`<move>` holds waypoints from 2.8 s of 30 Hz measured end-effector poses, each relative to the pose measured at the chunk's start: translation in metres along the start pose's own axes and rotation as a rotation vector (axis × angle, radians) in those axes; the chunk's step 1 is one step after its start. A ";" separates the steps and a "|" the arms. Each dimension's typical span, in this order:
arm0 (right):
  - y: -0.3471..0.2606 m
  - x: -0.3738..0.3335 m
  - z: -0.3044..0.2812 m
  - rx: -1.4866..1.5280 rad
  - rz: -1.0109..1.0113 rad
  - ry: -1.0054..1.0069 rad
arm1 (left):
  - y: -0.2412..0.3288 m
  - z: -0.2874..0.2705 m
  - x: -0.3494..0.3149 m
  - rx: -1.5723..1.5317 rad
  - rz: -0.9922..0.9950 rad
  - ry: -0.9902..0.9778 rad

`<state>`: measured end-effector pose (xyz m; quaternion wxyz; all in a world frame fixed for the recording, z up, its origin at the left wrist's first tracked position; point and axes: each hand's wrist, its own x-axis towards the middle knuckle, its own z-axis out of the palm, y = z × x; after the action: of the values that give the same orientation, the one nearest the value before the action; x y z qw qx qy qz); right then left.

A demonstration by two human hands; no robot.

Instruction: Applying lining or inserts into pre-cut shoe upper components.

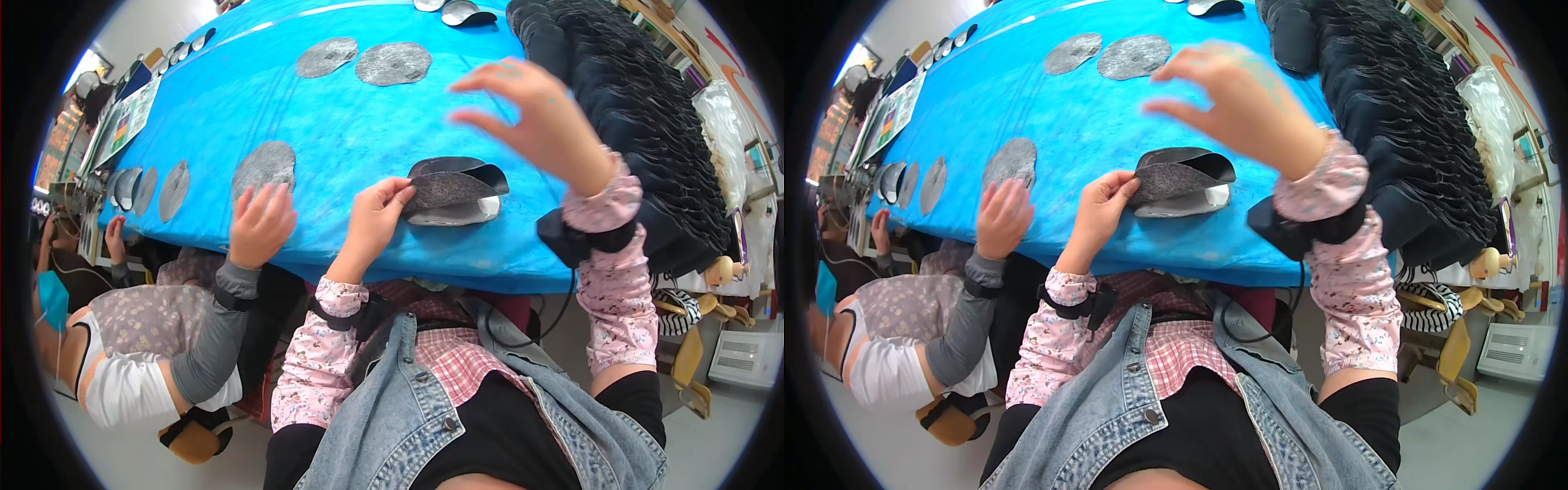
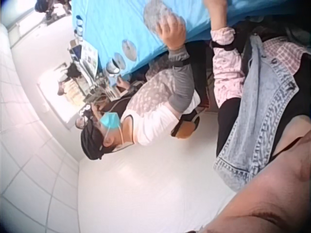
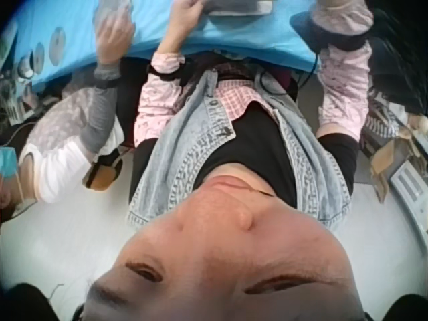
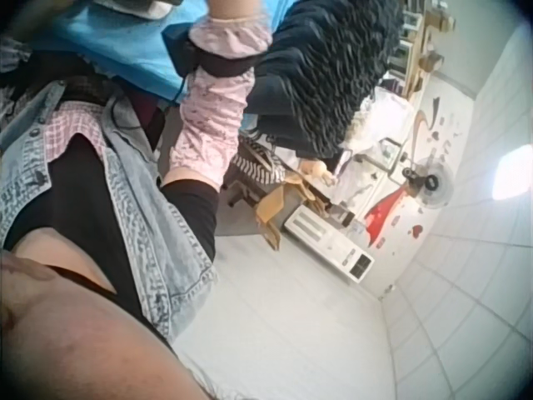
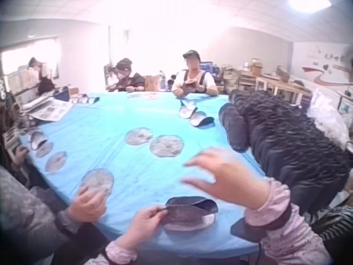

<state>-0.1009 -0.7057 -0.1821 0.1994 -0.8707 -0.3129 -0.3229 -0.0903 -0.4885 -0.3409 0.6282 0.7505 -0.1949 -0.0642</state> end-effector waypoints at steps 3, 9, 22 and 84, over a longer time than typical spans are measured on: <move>0.011 0.000 -0.035 0.077 0.050 0.065 | 0.001 -0.002 0.004 -0.021 0.006 0.011; 0.005 -0.014 -0.047 0.081 0.103 0.064 | 0.008 -0.007 0.012 -0.265 -0.043 -0.070; -0.006 0.044 -0.079 0.211 -0.116 -0.208 | 0.070 -0.015 0.030 -1.245 -0.429 -0.553; -0.021 -0.064 -0.080 -0.307 -0.212 0.239 | 0.134 -0.031 0.049 -0.505 -0.255 -0.566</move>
<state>-0.1881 -0.7606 -0.1659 0.0649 -0.8084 -0.3240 -0.4871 -0.0630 -0.4961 -0.1976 0.7013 0.5433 -0.2438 -0.3919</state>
